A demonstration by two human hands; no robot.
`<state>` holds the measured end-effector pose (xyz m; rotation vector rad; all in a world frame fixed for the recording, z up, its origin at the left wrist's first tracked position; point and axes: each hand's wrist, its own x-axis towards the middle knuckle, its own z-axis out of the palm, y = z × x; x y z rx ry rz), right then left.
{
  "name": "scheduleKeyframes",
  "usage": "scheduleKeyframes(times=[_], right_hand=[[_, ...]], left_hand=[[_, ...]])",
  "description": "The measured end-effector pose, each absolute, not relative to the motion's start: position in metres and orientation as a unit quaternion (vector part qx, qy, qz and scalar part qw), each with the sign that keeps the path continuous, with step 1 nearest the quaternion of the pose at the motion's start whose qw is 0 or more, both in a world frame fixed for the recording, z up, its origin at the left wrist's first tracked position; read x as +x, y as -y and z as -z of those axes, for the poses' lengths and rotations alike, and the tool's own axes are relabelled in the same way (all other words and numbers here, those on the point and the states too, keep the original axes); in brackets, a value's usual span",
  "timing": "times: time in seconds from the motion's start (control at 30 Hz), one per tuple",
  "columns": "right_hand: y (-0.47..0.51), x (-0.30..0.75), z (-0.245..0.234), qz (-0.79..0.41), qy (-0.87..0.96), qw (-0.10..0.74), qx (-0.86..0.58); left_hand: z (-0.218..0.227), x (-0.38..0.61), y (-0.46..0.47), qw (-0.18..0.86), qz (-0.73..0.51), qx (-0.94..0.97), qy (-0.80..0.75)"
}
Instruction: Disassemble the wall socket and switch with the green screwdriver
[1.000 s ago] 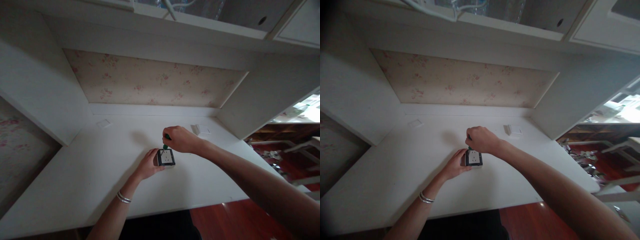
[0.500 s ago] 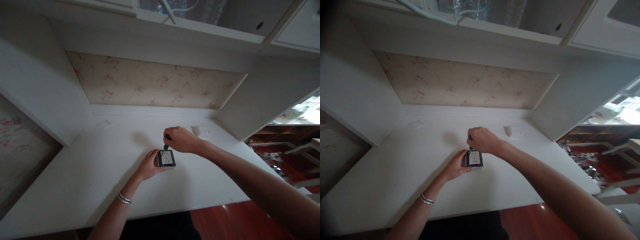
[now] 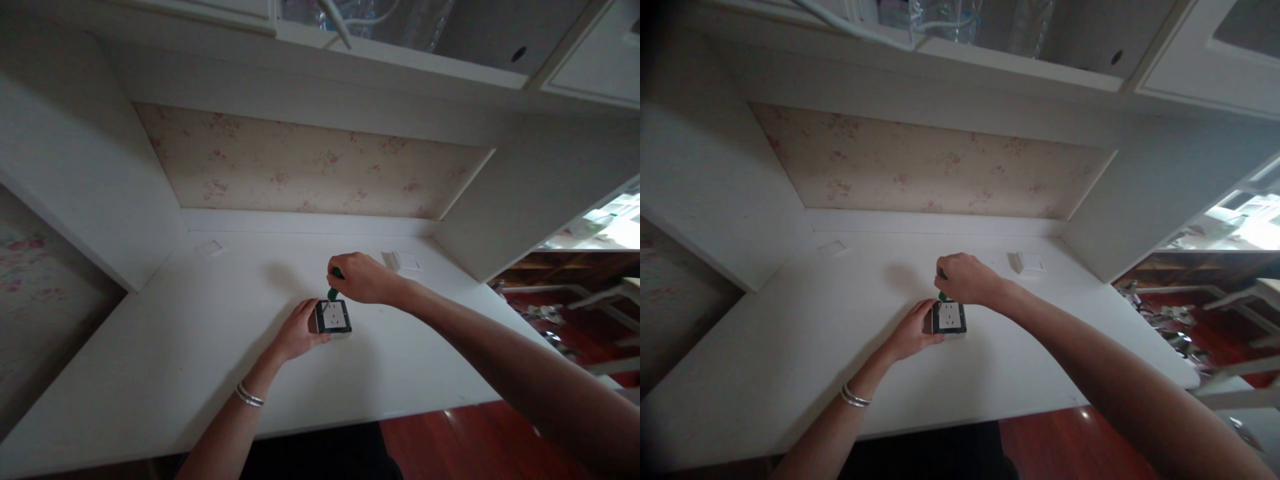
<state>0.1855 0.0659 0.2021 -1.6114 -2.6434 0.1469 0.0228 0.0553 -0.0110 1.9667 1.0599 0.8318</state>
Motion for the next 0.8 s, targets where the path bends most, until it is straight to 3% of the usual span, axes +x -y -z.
scheduleKeyframes(times=[0.8], right_hand=[[-0.083, 0.195, -0.203, -0.062, 0.802, -0.027, -0.593]], left_hand=[[0.005, 0.022, -0.054, 0.367, -0.331, 0.771, -0.402]])
